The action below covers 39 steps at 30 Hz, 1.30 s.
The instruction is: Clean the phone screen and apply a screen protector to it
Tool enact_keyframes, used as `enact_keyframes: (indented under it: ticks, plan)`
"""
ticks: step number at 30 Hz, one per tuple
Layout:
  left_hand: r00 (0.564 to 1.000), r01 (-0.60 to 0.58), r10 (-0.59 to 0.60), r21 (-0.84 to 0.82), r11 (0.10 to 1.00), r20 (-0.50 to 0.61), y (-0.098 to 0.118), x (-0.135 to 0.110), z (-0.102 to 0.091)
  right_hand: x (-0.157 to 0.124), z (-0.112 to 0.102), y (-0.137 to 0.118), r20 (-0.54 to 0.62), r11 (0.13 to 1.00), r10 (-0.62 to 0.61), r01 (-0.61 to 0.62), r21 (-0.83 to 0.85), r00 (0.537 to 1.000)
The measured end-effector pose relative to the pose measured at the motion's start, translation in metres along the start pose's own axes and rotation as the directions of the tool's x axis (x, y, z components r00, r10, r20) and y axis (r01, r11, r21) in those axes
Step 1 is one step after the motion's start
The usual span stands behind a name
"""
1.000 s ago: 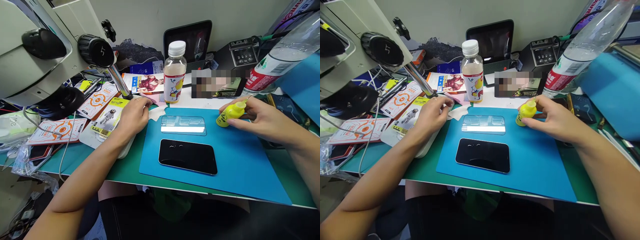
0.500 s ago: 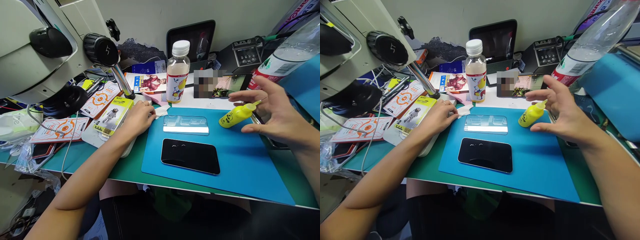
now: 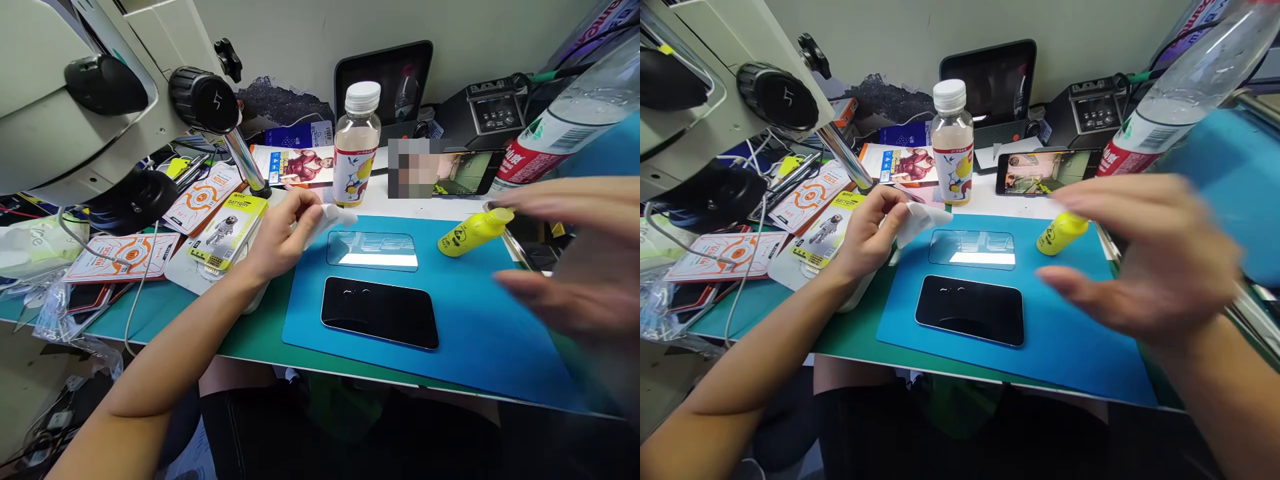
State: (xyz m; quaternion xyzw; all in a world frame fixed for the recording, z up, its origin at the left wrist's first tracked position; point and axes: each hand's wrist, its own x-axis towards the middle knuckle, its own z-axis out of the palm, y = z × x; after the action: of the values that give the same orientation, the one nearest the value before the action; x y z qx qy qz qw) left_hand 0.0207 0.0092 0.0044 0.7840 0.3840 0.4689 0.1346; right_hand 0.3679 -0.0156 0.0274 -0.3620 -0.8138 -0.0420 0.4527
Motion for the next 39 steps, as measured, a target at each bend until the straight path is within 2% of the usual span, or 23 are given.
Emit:
enact_keyframes:
  ticks: [1,2,3,6,10,12,15,19,24,28,31,34,39]
  plan:
    - [0.999,-0.039,0.04,-0.02,0.999,0.02,0.003,0.0,0.0,0.007,0.006,-0.016,0.129,0.996,-0.091,0.09,0.012,0.987]
    - [0.996,-0.079,0.081,-0.034,0.996,0.041,0.006,-0.001,-0.001,0.013,0.015,-0.03,0.249,0.994,-0.11,0.107,0.024,0.962]
    - [0.991,-0.118,0.12,-0.041,0.992,0.061,0.009,-0.001,-0.002,0.02,0.025,-0.043,0.311,0.992,-0.121,0.104,0.069,0.943]
    - [0.975,-0.193,0.192,-0.006,0.981,0.115,0.014,-0.002,-0.003,0.03,0.055,-0.063,0.381,0.989,-0.055,-0.002,0.146,0.923]
    - [0.945,-0.293,0.286,0.023,0.956,0.158,0.017,-0.002,-0.001,0.026,0.075,-0.058,0.47,0.966,-0.049,-0.078,0.247,0.881]
    - [0.918,-0.361,0.356,-0.009,0.933,0.176,0.018,-0.003,0.001,0.022,0.076,-0.054,0.477,0.959,-0.06,-0.081,0.27,0.877]
    - [0.896,-0.407,0.405,-0.027,0.913,0.184,0.021,-0.003,0.003,0.02,0.076,-0.052,0.414,0.943,-0.102,-0.044,0.33,0.905]
    - [0.899,-0.406,0.402,-0.009,0.914,0.173,0.023,-0.004,0.003,0.02,0.077,-0.051,0.335,0.91,-0.144,-0.008,0.414,0.931]
    - [0.902,-0.407,0.405,-0.018,0.913,0.149,0.023,-0.004,0.001,0.021,0.072,-0.051,0.372,0.881,-0.033,-0.149,0.449,0.928]
    - [0.933,-0.32,0.319,-0.023,0.947,0.17,0.02,-0.005,0.001,0.018,0.072,-0.048,0.381,0.884,0.035,-0.206,0.42,0.924]
    - [0.939,-0.273,0.269,-0.012,0.962,0.216,0.016,-0.006,0.004,0.016,0.073,-0.045,0.381,0.884,0.067,-0.233,0.406,0.922]
    - [0.936,-0.281,0.262,0.049,0.959,0.235,0.013,-0.006,0.006,0.017,0.073,-0.045,0.416,0.867,0.049,-0.245,0.433,0.908]
    - [0.941,-0.298,0.277,0.089,0.95,0.197,0.016,-0.006,0.002,0.02,0.071,-0.047,0.43,0.878,0.011,-0.214,0.427,0.903]
